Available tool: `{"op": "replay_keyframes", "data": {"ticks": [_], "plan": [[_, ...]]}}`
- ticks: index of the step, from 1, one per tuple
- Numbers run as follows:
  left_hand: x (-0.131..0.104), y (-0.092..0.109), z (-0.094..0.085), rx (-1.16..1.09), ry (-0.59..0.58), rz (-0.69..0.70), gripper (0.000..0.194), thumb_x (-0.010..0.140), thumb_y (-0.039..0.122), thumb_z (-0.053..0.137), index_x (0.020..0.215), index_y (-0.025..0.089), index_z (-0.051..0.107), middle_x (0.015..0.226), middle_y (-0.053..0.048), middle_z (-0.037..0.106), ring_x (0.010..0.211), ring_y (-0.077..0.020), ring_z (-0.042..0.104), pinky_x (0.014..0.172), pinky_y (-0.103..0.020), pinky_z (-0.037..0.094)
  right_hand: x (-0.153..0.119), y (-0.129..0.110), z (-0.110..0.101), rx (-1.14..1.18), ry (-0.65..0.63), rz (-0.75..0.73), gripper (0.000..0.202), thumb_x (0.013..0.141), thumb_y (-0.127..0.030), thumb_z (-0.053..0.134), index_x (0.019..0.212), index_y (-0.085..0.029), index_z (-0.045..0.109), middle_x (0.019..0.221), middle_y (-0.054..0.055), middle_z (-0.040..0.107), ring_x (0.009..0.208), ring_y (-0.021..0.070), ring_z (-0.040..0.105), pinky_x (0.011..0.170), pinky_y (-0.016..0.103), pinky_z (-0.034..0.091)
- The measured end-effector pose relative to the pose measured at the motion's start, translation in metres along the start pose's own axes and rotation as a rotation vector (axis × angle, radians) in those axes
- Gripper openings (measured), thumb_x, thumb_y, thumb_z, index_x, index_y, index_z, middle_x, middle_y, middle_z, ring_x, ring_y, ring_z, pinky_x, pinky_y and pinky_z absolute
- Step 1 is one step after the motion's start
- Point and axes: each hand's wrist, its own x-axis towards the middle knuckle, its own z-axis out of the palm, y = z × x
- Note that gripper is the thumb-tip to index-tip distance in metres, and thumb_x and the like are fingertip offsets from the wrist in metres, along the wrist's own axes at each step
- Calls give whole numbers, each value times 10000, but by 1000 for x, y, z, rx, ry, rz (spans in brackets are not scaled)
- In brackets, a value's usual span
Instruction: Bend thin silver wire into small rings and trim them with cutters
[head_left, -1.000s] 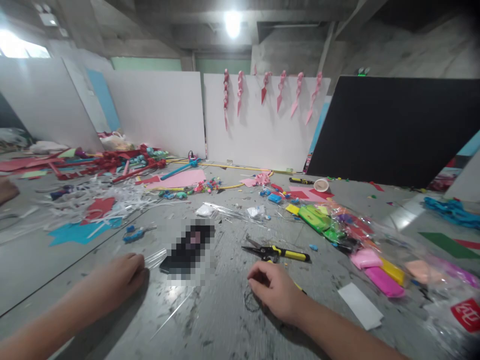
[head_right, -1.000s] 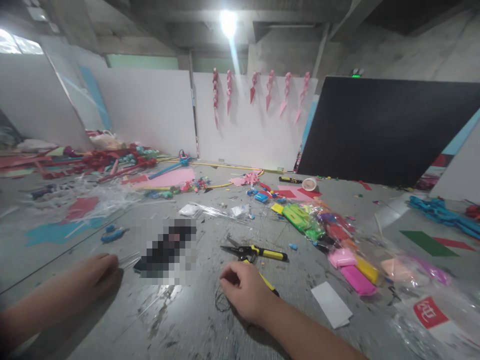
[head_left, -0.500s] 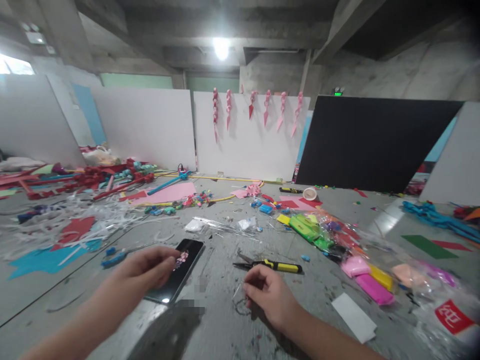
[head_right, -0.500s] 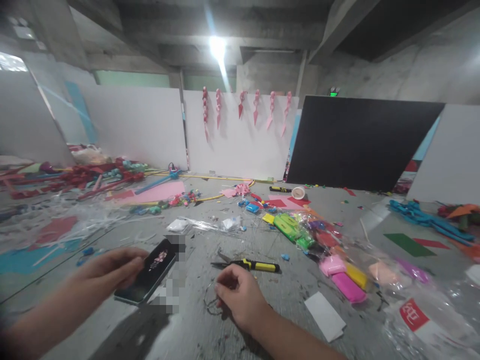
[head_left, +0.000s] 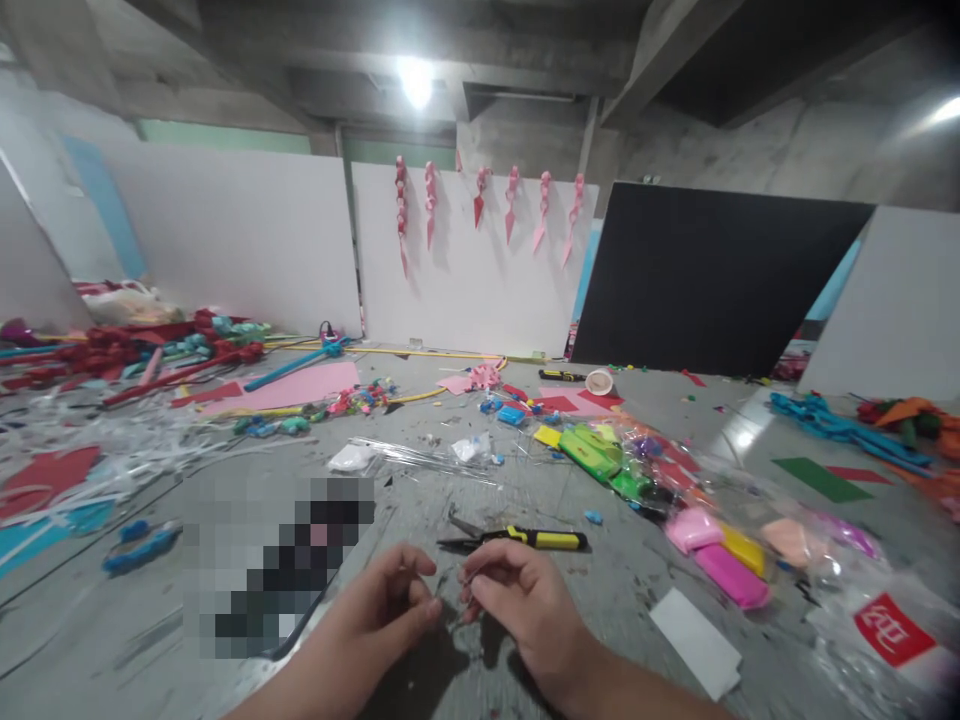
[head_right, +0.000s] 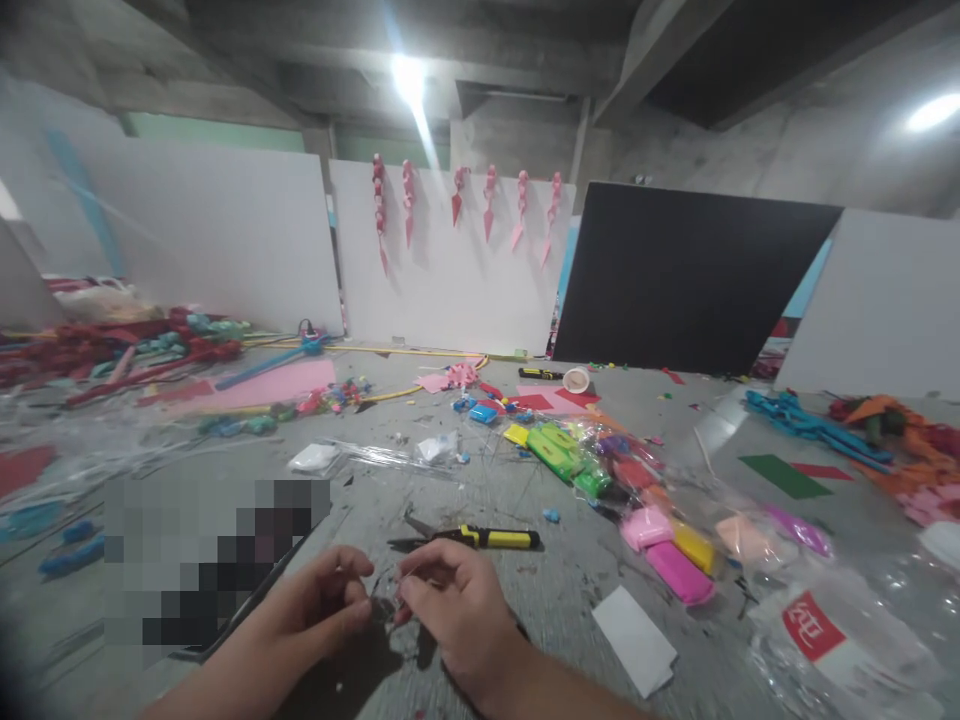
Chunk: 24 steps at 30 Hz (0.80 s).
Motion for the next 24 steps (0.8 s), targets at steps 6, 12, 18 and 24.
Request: {"op": "replay_keyframes", "data": {"ticks": [6, 12, 18, 24], "plan": [[-7, 7, 1, 118, -68, -55, 415, 904, 557, 641, 1083, 204, 519, 752, 45, 462, 656, -112, 424, 607, -268, 333, 0, 8, -4, -4, 9, 33, 449, 661, -517, 911, 836, -158, 707, 706, 19, 692, 586, 124, 650, 597, 254, 527], [-10, 16, 2, 256, -104, -82, 350, 916, 514, 603, 860, 170, 561, 745, 18, 498, 688, -127, 459, 629, -271, 375, -1, 12, -7, 114, -41, 42, 365, 672, -402, 932, 839, -170, 704, 788, 25, 720, 592, 110, 647, 586, 242, 529], [-12, 14, 4, 226, -112, -69, 346, 910, 493, 617, 815, 165, 565, 727, 12, 508, 670, -119, 450, 610, -262, 353, -5, 10, -7, 160, -104, 56, 313, 700, -337, 925, 859, -173, 711, 808, 24, 726, 634, 100, 638, 617, 234, 530], [-11, 15, 4, 221, -84, -89, 361, 888, 510, 641, 810, 163, 581, 754, -14, 558, 690, -136, 504, 625, -271, 383, -4, 7, -5, 171, -91, 94, 404, 667, -375, 948, 880, -169, 674, 829, 43, 741, 712, 123, 660, 640, 246, 534]]}}
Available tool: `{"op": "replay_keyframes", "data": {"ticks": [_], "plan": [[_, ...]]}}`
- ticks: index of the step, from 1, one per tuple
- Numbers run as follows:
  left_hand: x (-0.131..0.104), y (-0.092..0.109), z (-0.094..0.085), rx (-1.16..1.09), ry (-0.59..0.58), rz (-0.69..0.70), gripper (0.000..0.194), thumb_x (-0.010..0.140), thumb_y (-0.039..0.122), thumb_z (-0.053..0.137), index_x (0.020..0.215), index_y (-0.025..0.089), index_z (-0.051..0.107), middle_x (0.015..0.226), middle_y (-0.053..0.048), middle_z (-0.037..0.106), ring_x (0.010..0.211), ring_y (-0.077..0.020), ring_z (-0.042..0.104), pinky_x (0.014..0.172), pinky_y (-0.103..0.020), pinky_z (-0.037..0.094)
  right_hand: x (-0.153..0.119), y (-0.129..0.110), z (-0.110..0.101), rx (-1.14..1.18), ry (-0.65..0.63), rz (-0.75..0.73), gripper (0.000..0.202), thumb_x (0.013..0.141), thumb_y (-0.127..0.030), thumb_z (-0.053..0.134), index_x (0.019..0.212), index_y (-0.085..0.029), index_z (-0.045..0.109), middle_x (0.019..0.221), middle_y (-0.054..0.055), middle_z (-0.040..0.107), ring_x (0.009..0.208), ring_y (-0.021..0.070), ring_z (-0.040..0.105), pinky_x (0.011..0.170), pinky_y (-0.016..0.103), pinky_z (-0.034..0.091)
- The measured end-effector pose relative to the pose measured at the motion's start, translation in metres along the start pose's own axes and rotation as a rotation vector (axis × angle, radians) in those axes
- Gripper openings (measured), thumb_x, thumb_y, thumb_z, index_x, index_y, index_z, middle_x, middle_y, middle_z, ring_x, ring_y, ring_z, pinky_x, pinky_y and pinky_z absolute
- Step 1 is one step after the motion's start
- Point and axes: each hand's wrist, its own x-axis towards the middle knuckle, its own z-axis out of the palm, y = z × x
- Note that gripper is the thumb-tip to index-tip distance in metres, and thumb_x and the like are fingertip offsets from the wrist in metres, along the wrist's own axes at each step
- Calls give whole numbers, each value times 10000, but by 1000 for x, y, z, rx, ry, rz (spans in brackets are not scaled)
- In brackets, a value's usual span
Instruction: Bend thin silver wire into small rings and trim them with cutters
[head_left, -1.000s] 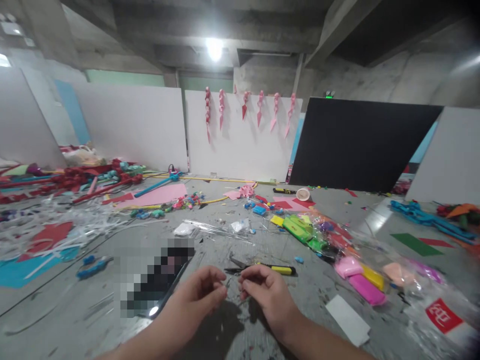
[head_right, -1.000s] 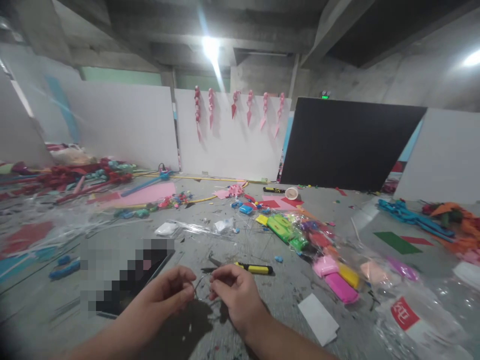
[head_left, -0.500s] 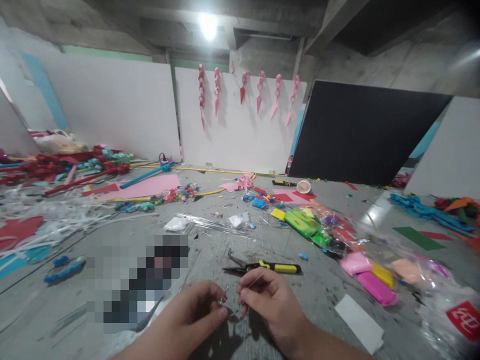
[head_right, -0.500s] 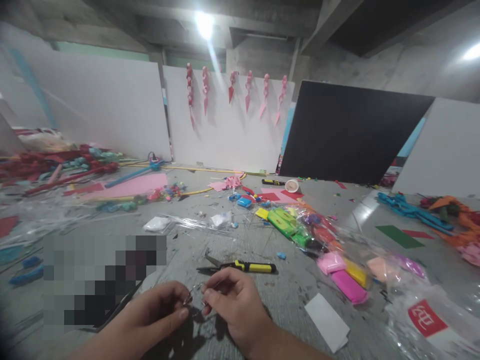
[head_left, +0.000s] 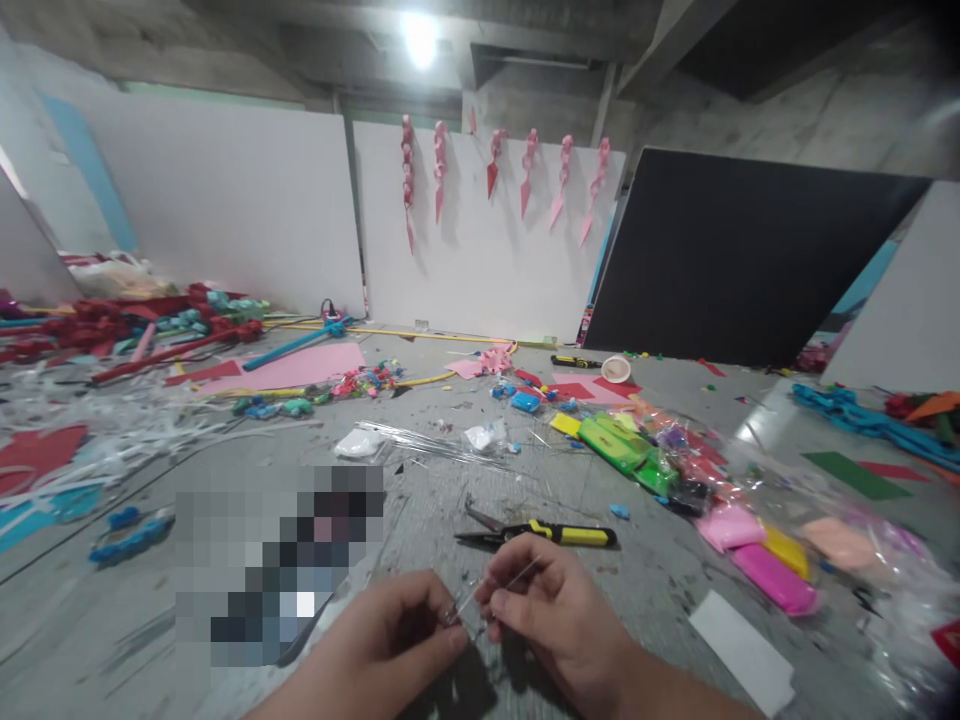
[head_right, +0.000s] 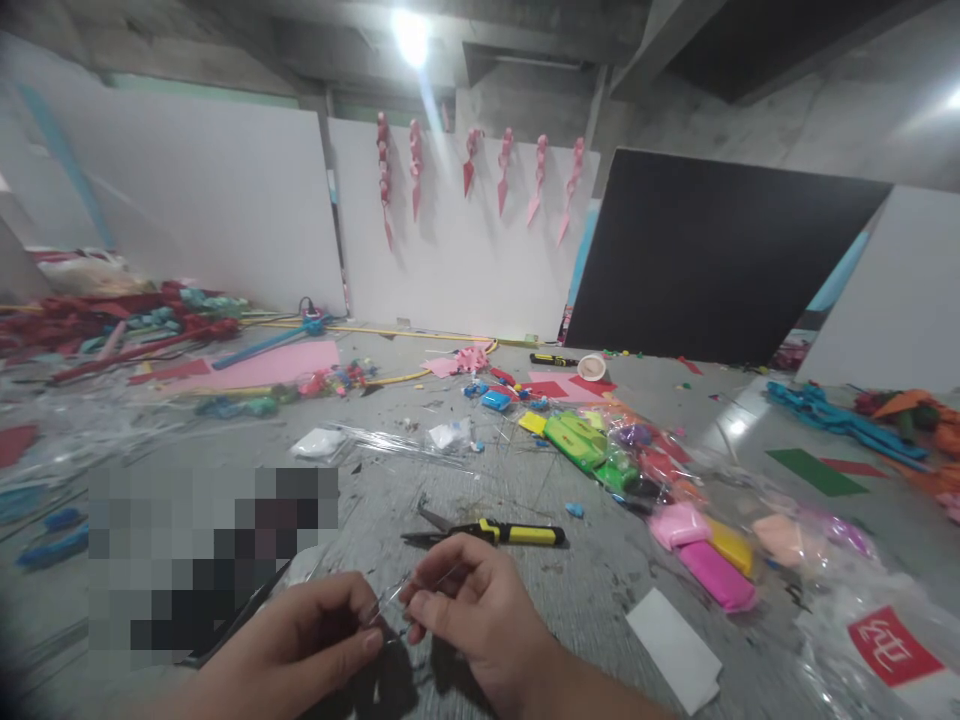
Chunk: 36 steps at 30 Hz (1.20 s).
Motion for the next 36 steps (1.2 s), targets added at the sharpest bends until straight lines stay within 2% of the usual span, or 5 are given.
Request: {"op": "replay_keyframes", "data": {"ticks": [3, 9, 14, 25, 36], "plan": [[0, 0, -1, -11, 9, 3, 341, 883, 484, 657, 805, 159, 589, 775, -40, 607, 715, -151, 545, 654, -284, 410, 3, 1, -1, -94, -8, 81, 496, 671, -504, 924, 901, -153, 661, 852, 58, 746, 649, 116, 659, 626, 259, 522], [0, 6, -1, -23, 21, -16, 323, 884, 468, 649, 802, 164, 577, 784, -51, 643, 705, -148, 539, 641, -281, 395, 4, 9, -3, -288, -63, 143, 619, 676, -684, 837, 897, -133, 660, 673, 14, 665, 547, 106, 597, 552, 250, 479], [0, 11, -2, 47, 33, -43, 343, 861, 492, 652, 774, 171, 565, 725, -16, 586, 674, -140, 506, 625, -278, 370, 4, 10, -3, -284, -61, 132, 564, 683, -647, 851, 842, -138, 666, 668, 20, 668, 544, 102, 593, 552, 247, 478], [2, 7, -1, -96, 15, -68, 406, 826, 547, 687, 794, 166, 551, 681, -15, 588, 607, -135, 518, 585, -284, 369, 6, 3, 0, -224, -55, 138, 545, 645, -590, 899, 831, -126, 683, 645, 21, 666, 539, 106, 604, 559, 253, 490], [6, 1, -4, -222, 50, 1, 349, 815, 462, 758, 788, 154, 597, 671, -32, 592, 623, -141, 543, 639, -323, 417, 7, 2, 2, -213, -14, 142, 560, 599, -576, 929, 821, -142, 653, 637, 8, 667, 563, 122, 628, 560, 262, 495]]}}
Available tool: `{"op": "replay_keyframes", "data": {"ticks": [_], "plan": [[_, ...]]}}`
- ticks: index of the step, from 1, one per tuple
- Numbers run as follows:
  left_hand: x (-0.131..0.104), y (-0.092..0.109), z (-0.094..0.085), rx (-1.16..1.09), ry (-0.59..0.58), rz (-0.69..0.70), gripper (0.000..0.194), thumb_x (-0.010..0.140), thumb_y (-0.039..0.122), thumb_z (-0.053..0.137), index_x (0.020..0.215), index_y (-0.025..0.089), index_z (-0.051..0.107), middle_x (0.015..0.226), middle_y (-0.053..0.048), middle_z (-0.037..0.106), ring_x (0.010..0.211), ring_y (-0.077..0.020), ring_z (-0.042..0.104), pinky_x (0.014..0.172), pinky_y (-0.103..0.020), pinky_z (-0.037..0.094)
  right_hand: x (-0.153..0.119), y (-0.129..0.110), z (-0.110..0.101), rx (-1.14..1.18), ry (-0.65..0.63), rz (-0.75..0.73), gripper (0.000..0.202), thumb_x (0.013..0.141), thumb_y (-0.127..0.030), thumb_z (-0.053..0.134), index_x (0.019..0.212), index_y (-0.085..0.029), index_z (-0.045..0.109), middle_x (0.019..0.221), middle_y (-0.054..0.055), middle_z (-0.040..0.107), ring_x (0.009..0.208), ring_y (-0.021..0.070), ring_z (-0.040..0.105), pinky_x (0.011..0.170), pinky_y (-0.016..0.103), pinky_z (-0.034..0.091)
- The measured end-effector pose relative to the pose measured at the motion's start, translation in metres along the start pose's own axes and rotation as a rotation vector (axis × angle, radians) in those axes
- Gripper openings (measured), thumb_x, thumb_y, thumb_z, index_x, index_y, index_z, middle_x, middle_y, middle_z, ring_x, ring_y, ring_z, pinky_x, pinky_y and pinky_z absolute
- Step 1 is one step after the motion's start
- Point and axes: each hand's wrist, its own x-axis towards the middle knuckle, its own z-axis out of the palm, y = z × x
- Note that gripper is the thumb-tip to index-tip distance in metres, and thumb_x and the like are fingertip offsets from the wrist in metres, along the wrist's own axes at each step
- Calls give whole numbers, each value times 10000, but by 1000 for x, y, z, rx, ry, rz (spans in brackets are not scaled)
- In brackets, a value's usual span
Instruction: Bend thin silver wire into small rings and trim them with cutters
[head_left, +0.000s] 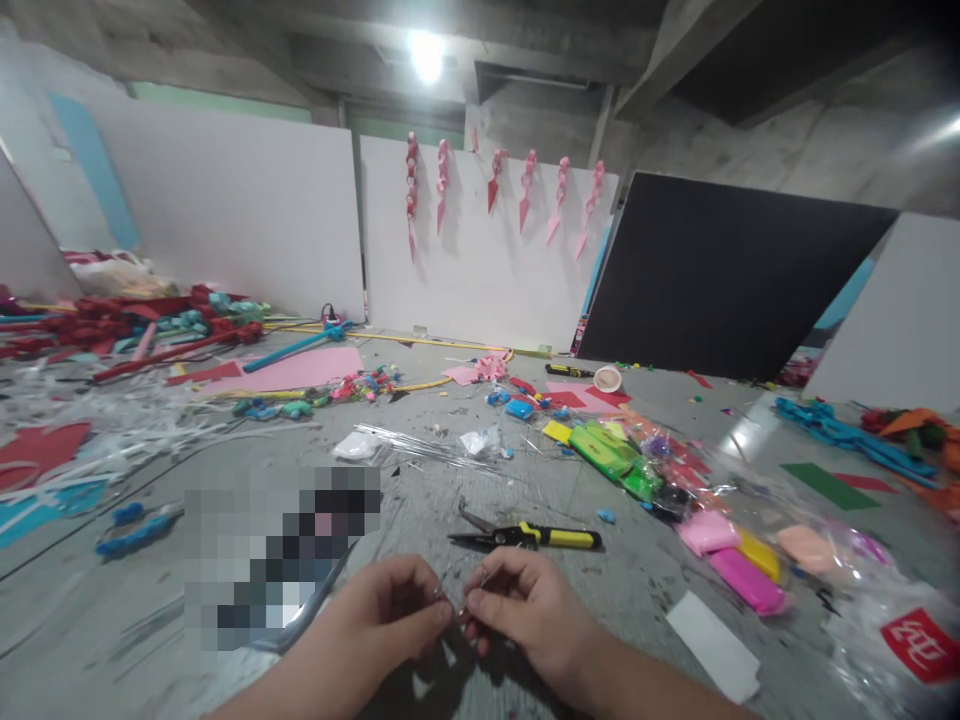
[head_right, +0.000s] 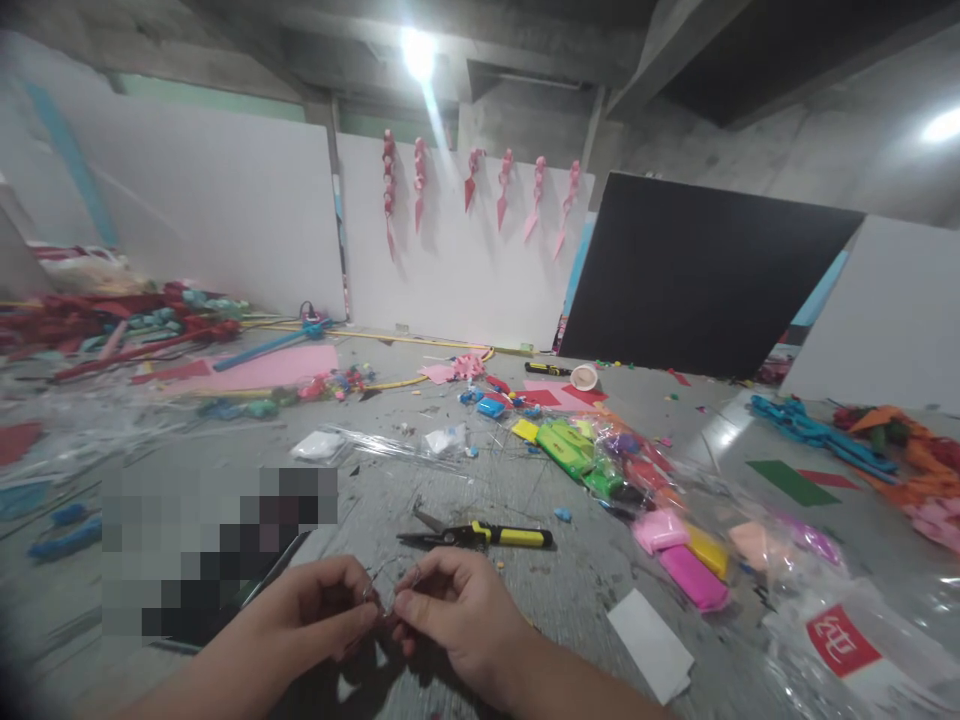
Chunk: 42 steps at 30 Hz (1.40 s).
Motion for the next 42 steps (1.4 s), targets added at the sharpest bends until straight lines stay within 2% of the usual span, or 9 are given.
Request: {"op": "replay_keyframes", "data": {"ticks": [7, 11, 18, 23, 29, 37, 42], "plan": [[-2, 7, 3, -35, 38, 18, 303, 826, 418, 759, 875, 159, 609, 722, -5, 608, 638, -115, 543, 634, -287, 416, -5, -6, 0, -42, -3, 16, 528, 604, -567, 920, 791, -149, 656, 618, -7, 670, 533, 103, 600, 550, 251, 474], [-5, 9, 5, -23, 18, -4, 301, 834, 416, 751, 952, 170, 625, 730, 6, 614, 659, -120, 550, 615, -272, 434, -9, -11, -1, -69, -9, 2, 436, 674, -519, 891, 763, -151, 676, 641, 2, 680, 544, 103, 600, 540, 247, 470], [-7, 19, 13, 5, 0, -58, 242, 820, 371, 748, 877, 147, 675, 690, -15, 611, 636, -128, 543, 573, -269, 472, -13, -16, -2, -56, -21, -44, 360, 686, -462, 890, 783, -168, 705, 650, -12, 686, 611, 121, 636, 584, 268, 509], [-6, 22, 11, 57, 25, -73, 239, 834, 375, 740, 872, 143, 693, 667, -22, 614, 579, -113, 531, 525, -248, 428, -15, -15, -5, -6, -7, -45, 319, 755, -466, 839, 819, -181, 713, 742, 17, 733, 641, 125, 657, 589, 266, 509], [-4, 23, 12, 33, 44, -49, 234, 797, 356, 756, 823, 143, 664, 610, 14, 561, 568, -104, 514, 560, -261, 480, -15, -15, -6, 7, -8, -48, 306, 783, -460, 815, 831, -175, 716, 744, 19, 733, 617, 118, 645, 583, 258, 506], [-4, 25, 15, 37, -18, -62, 275, 782, 381, 784, 821, 127, 684, 700, -27, 650, 627, -121, 553, 616, -284, 488, -16, -18, -5, -30, -7, -60, 288, 782, -446, 811, 822, -174, 725, 743, 23, 732, 651, 126, 663, 611, 270, 529], [-4, 25, 13, 112, 18, -77, 276, 779, 390, 780, 753, 132, 687, 603, -4, 611, 583, -113, 527, 585, -265, 418, -17, -18, -3, -67, 25, -75, 272, 774, -424, 810, 818, -179, 702, 707, 4, 718, 626, 119, 649, 596, 265, 531]]}}
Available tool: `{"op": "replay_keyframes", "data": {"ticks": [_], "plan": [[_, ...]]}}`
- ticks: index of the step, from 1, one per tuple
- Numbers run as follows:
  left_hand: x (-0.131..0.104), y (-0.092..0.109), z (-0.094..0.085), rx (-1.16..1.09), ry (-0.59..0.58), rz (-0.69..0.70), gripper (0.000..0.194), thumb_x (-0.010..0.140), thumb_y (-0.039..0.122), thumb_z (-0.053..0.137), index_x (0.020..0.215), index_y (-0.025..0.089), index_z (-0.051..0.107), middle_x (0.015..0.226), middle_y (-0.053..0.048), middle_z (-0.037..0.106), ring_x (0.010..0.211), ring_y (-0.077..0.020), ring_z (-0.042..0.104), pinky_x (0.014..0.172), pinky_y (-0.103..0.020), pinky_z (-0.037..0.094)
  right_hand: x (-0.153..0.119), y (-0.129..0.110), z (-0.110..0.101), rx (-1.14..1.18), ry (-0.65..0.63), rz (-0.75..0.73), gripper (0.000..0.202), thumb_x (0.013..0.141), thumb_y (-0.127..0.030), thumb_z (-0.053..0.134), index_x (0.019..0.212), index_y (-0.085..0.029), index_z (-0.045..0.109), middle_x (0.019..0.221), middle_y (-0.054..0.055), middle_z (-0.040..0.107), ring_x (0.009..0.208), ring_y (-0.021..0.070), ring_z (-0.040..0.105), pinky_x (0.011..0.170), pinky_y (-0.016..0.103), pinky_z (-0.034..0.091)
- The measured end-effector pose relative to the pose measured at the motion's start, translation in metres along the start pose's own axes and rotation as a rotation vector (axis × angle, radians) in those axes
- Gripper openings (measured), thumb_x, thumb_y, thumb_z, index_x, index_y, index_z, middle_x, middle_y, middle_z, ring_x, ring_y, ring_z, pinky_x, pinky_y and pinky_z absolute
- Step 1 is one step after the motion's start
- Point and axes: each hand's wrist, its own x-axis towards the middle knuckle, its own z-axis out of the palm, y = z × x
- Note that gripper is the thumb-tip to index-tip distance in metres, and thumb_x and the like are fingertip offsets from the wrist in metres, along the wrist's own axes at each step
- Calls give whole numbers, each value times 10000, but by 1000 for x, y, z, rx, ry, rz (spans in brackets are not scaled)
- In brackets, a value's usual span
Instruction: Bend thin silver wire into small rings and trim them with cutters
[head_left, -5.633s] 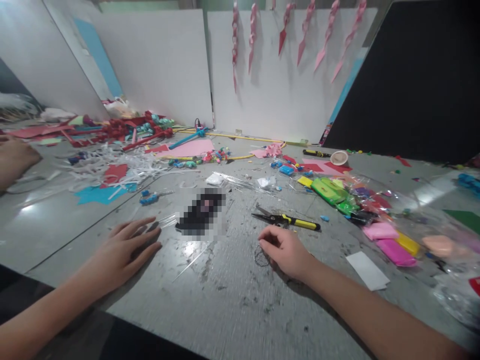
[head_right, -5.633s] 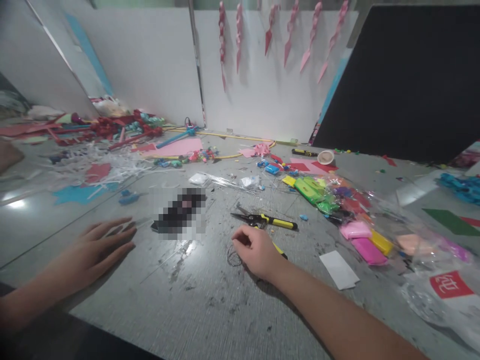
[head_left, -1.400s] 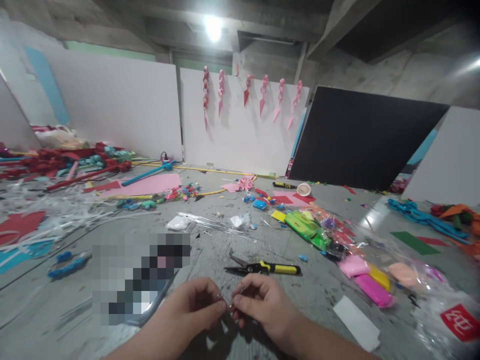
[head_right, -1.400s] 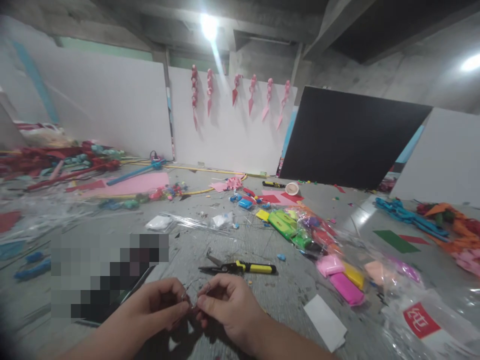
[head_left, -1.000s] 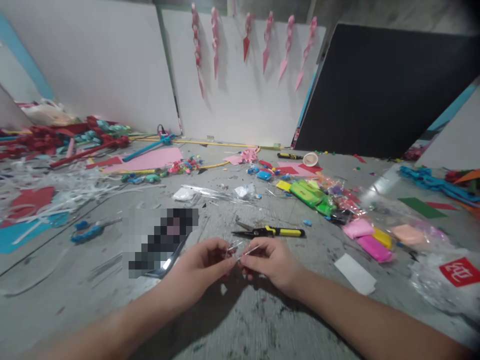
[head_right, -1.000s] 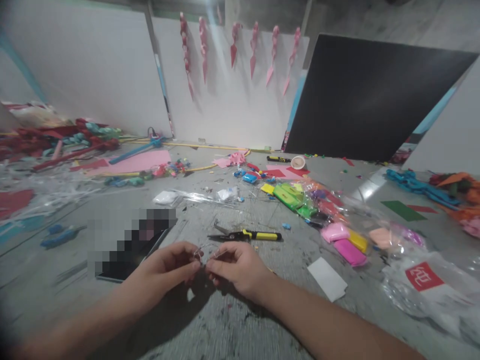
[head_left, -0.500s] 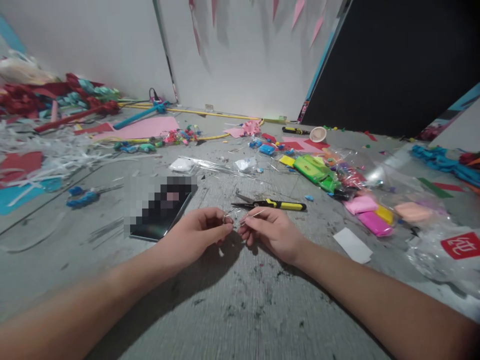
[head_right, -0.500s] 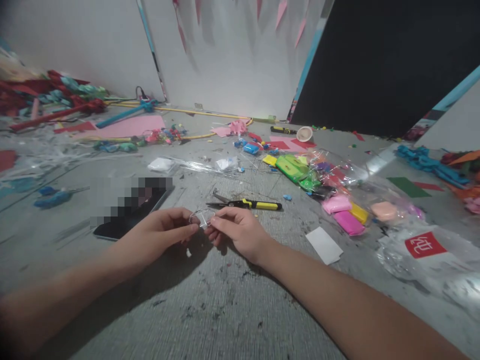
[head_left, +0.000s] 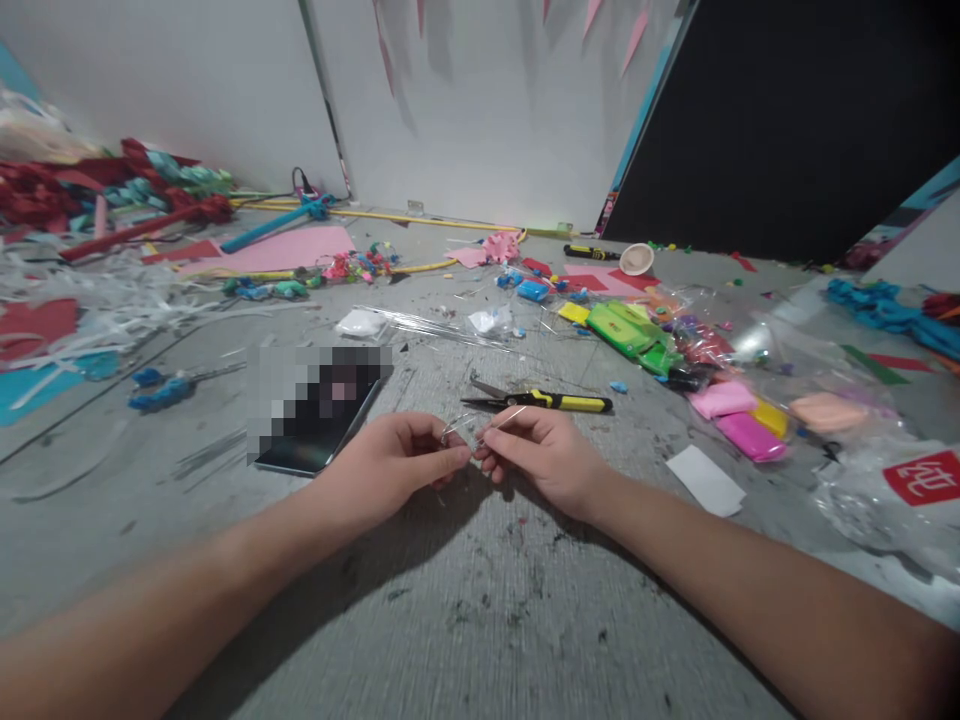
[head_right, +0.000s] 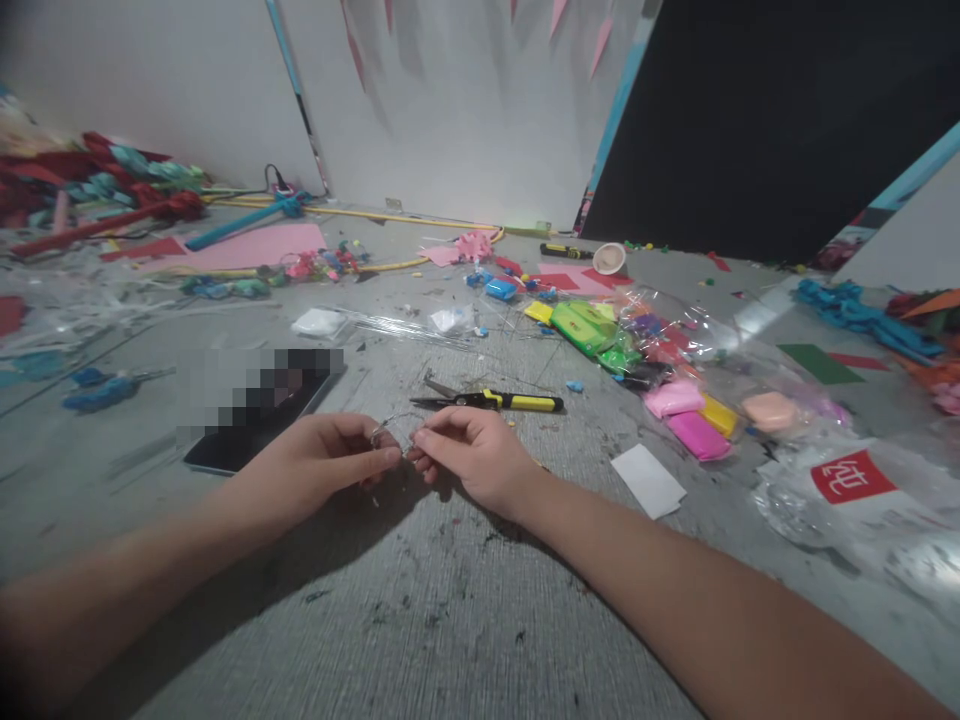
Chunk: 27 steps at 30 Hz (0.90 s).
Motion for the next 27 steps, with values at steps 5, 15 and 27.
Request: {"op": "replay_keyframes", "data": {"ticks": [5, 15, 27], "plan": [[0, 3, -1, 90, -14, -12, 280, 814, 398, 747, 764, 128, 690, 600, 5, 607, 572, -97, 495, 556, -244, 327, -1, -1, 1, -53, -14, 15, 290, 780, -425, 805, 819, -165, 682, 710, 9, 712, 571, 102, 628, 547, 247, 513], [0, -2, 3, 92, -23, 22, 255, 861, 375, 699, 763, 146, 641, 613, 18, 595, 584, -98, 521, 583, -246, 399, -2, 1, 1, -164, -7, 11, 260, 845, -417, 740, 833, -175, 647, 699, 7, 677, 567, 102, 611, 519, 239, 489], [-1, 2, 1, 104, -70, 51, 240, 891, 350, 672, 795, 130, 671, 632, 26, 588, 597, -80, 508, 559, -219, 369, -1, 0, -2, -63, -35, 16, 231, 791, -374, 784, 834, -177, 671, 680, -8, 656, 579, 100, 581, 553, 245, 472]]}}
